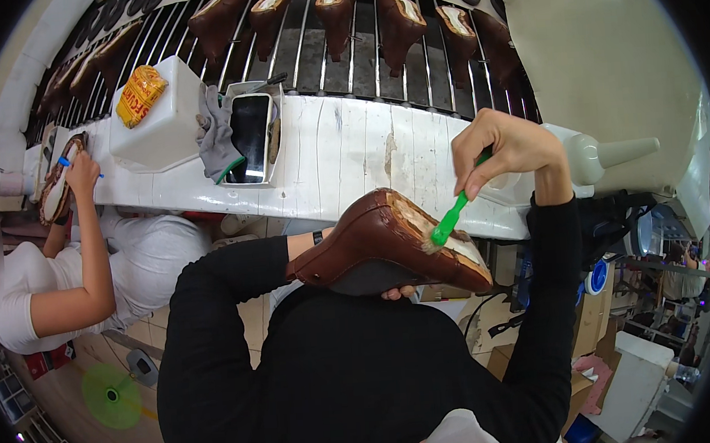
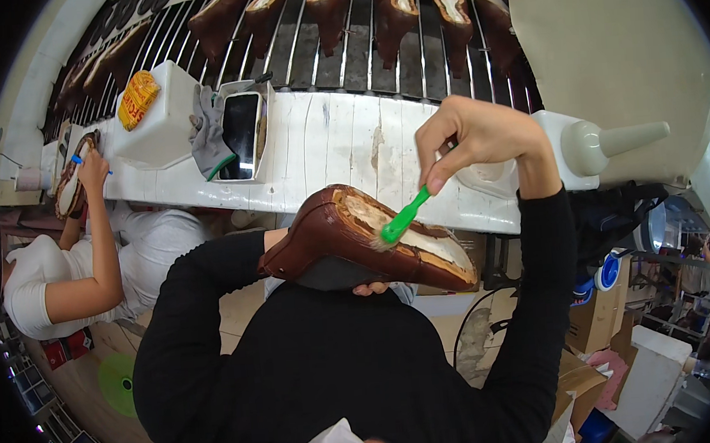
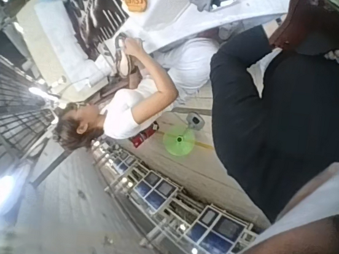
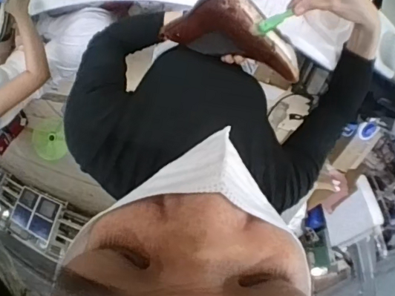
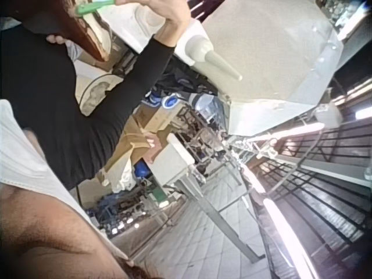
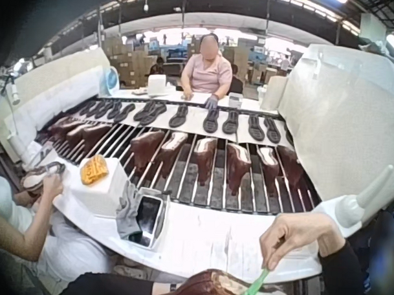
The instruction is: Applying glue or cleaning solvent to the edges and soles of leather boots on an assembly line.
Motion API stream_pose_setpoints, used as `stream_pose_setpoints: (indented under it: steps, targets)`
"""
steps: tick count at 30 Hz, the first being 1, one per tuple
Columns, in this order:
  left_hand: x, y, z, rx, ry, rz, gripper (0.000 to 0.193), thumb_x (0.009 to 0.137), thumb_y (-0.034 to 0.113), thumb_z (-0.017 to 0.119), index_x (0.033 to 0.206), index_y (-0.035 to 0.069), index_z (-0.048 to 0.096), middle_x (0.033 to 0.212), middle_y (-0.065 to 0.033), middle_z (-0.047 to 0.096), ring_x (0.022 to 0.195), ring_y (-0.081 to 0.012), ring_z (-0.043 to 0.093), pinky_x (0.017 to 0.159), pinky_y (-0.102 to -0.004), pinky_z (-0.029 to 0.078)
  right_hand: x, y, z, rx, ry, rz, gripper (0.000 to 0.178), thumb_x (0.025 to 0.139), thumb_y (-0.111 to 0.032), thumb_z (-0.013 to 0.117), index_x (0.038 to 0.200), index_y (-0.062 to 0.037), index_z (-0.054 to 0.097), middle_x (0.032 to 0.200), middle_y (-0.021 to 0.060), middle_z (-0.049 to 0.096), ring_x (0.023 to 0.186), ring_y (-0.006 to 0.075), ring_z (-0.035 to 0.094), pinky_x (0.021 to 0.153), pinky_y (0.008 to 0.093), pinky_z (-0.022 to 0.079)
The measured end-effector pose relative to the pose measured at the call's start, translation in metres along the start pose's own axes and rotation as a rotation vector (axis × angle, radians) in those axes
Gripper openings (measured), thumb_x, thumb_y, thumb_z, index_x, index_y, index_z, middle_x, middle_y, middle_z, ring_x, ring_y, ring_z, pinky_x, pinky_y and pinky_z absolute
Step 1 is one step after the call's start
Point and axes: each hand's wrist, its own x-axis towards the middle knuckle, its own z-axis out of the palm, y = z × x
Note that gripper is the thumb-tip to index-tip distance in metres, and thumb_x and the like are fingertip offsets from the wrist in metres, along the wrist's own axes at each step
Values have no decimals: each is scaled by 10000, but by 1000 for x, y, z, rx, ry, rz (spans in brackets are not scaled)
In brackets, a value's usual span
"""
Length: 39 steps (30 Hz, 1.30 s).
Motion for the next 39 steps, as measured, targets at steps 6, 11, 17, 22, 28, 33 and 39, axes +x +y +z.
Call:
stream_pose_setpoints:
  steps: [6, 11, 17, 22, 28, 33, 39]
  targets:
    - [7, 32, -1, -298, 91, 200, 627, 998, 511, 394, 1349, -6, 447, 1148, -192, 613, 990, -223, 645, 900, -331, 534, -41, -2, 0, -591, 854, 211, 99, 783, -120, 751, 840, -39, 742, 694, 20, 664, 564, 85, 499, 519, 259, 355]
    - [0, 25, -46, 843, 779, 1315, 604, 941, 449, 563, 1268, -54, 496, 1176, -138, 617, 1014, -207, 621, 891, -337, 501, -51, 21, 37, -254, 1645, 90, 122, 844, -110, 721, 940, -36, 734, 648, -60, 550, 558, 13, 384, 504, 185, 279]
    - [-3, -18, -35, 1713, 1355, 1097, 707, 812, 170, 760, 1386, 57, 362, 1327, -160, 448, 1262, -283, 462, 1129, -475, 281, -11, 82, 108, 171, 1591, 122, 94, 841, -97, 723, 902, -25, 718, 677, -54, 575, 552, 3, 386, 486, 189, 282]
    - [12, -20, -108, 1855, 1093, 1635, 684, 777, 166, 775, 1331, 118, 376, 1306, -140, 443, 1274, -323, 448, 1150, -625, 39, 22, 97, 124, 186, 1492, 199, 129, 836, -129, 727, 895, -15, 722, 706, -11, 646, 528, 24, 393, 475, 209, 296]
    - [17, -22, -116, 1769, 982, 1707, 695, 749, 172, 801, 1315, 174, 398, 1328, -113, 461, 1282, -313, 459, 1156, -616, 19, 20, 120, 115, 39, 1450, 303, 157, 829, -174, 736, 858, -20, 735, 685, 9, 656, 499, 34, 395, 457, 229, 298]
    - [15, -23, -116, 1782, 971, 1685, 711, 743, 124, 796, 1323, 186, 390, 1340, -119, 456, 1287, -316, 456, 1156, -613, 1, 8, 115, 116, 251, 1214, 248, 120, 838, -135, 724, 841, -15, 728, 627, -31, 595, 507, 9, 375, 454, 208, 255]
    - [17, -24, -112, 1752, 937, 1679, 714, 735, 95, 793, 1321, 185, 395, 1349, -123, 455, 1289, -317, 454, 1154, -610, -20, 0, 111, 121, 473, 1078, 164, 110, 855, -107, 699, 827, -1, 708, 590, -52, 536, 504, 7, 361, 457, 193, 227]
